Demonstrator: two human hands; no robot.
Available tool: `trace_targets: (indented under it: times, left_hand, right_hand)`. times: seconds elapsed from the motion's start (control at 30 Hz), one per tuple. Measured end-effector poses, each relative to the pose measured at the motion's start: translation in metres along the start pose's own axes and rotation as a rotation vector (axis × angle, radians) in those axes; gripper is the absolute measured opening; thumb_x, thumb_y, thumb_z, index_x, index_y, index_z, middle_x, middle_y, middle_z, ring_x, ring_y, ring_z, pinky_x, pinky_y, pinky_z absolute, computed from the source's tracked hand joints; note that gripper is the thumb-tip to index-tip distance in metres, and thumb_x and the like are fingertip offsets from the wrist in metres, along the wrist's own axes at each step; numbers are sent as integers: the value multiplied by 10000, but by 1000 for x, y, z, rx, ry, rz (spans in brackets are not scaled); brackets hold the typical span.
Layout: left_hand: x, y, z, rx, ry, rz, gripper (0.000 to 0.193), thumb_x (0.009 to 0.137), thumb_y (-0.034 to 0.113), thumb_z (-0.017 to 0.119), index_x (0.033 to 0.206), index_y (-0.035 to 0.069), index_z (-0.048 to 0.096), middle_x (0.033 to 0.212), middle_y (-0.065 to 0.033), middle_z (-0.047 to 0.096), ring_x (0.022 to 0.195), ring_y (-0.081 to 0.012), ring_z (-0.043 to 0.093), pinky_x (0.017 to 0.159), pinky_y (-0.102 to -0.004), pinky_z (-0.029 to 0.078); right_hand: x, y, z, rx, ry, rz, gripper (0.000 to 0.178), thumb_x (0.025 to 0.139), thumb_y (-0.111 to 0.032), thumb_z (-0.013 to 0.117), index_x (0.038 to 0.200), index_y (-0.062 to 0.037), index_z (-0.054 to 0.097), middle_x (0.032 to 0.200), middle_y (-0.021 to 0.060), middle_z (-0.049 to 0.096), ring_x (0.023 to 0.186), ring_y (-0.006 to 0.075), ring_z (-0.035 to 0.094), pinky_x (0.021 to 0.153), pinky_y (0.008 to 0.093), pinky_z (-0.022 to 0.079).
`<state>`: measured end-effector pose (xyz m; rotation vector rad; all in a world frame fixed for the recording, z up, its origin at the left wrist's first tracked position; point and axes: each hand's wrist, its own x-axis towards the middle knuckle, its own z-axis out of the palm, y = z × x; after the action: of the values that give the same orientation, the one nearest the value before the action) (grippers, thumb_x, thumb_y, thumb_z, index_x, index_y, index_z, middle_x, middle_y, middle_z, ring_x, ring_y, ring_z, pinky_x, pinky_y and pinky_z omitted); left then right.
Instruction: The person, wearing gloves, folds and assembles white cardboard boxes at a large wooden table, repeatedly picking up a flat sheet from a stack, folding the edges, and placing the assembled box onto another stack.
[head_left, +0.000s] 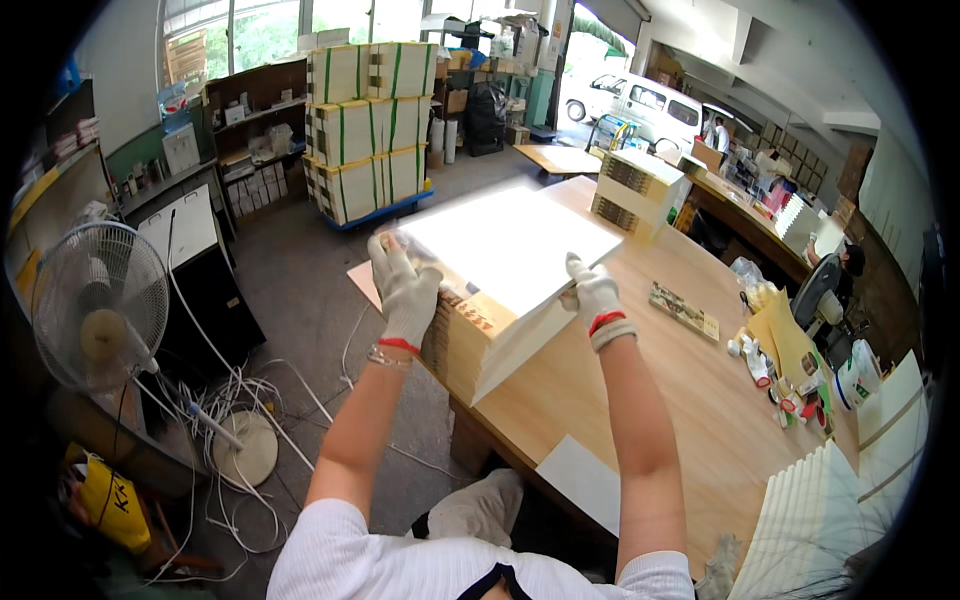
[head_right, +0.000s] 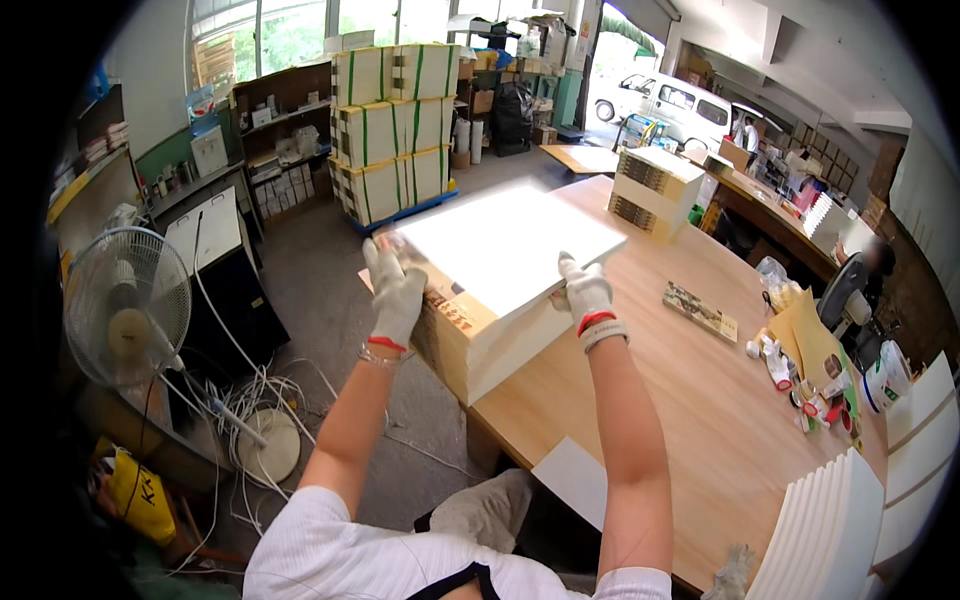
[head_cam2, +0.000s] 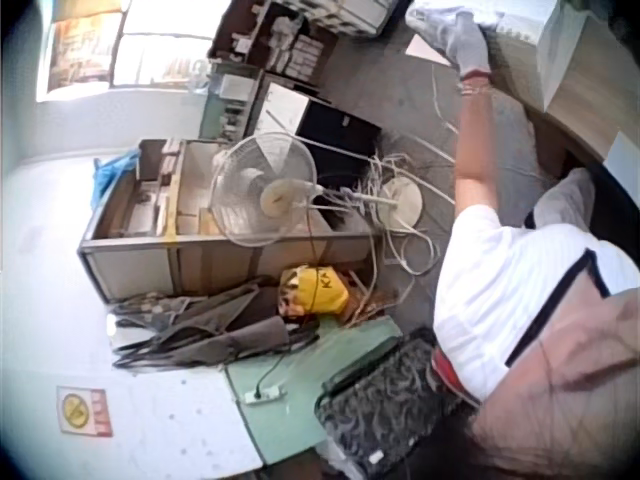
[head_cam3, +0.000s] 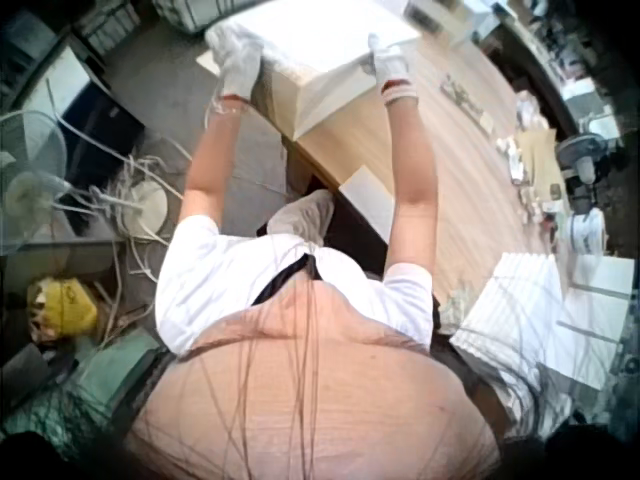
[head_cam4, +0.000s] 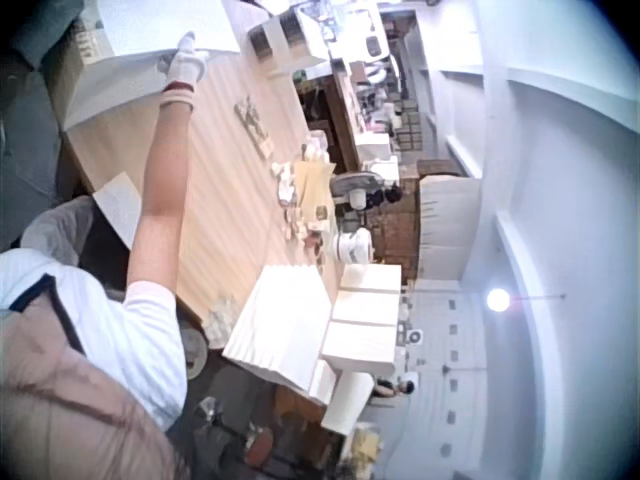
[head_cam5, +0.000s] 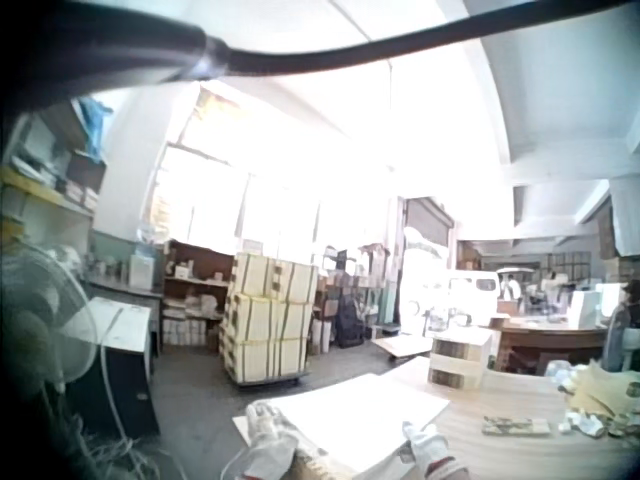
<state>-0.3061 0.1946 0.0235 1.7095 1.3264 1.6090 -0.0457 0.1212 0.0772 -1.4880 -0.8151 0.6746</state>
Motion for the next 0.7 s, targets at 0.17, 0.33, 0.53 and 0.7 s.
trace_targets:
  times: [0.17, 0.33, 0.53, 0.7]
  left_hand:
    - [-4, -15, 7, -44, 38, -78, 828, 804, 258, 529, 1450, -96, 152, 1524, -301, 109, 1441, -377, 64, 1169, -378, 66]
    - [-3, -26, 9, -149, 15, -76, 742, 893, 220, 474, 1483, -41, 110, 1551, -187, 120, 1428, -241, 139, 1136, -297, 156]
    - [4, -59, 27, -979, -259, -69, 323, 980, 357, 413, 1135, 87, 497, 1073, -12, 507, 1017, -148, 491, 922, -342, 415]
    - [0, 30, -20, -402, 276, 165, 378, 983, 310, 432, 1220, 19, 480, 1205, -113, 499, 1067, -239, 529, 931, -364, 445]
  right_hand:
    - [19, 6, 1, -357, -74, 119, 533, 871, -501, 621, 970, 0, 470, 758, 100, 586, 497, 158, 550, 418, 313, 449]
    - [6, 6, 4, -299, -103, 18, 543, 864, -542, 594, 973, -30, 448, 704, 64, 565, 471, 150, 510, 419, 311, 433]
    - [44, 115, -62, -739, 39, -866, 321, 943, -224, 451, 1228, -95, 518, 927, 63, 589, 821, 177, 563, 694, 379, 501]
    - [-126, 48, -146, -73, -204, -55, 456, 951, -448, 522, 1244, -99, 531, 916, 33, 629, 676, 107, 611, 549, 261, 528]
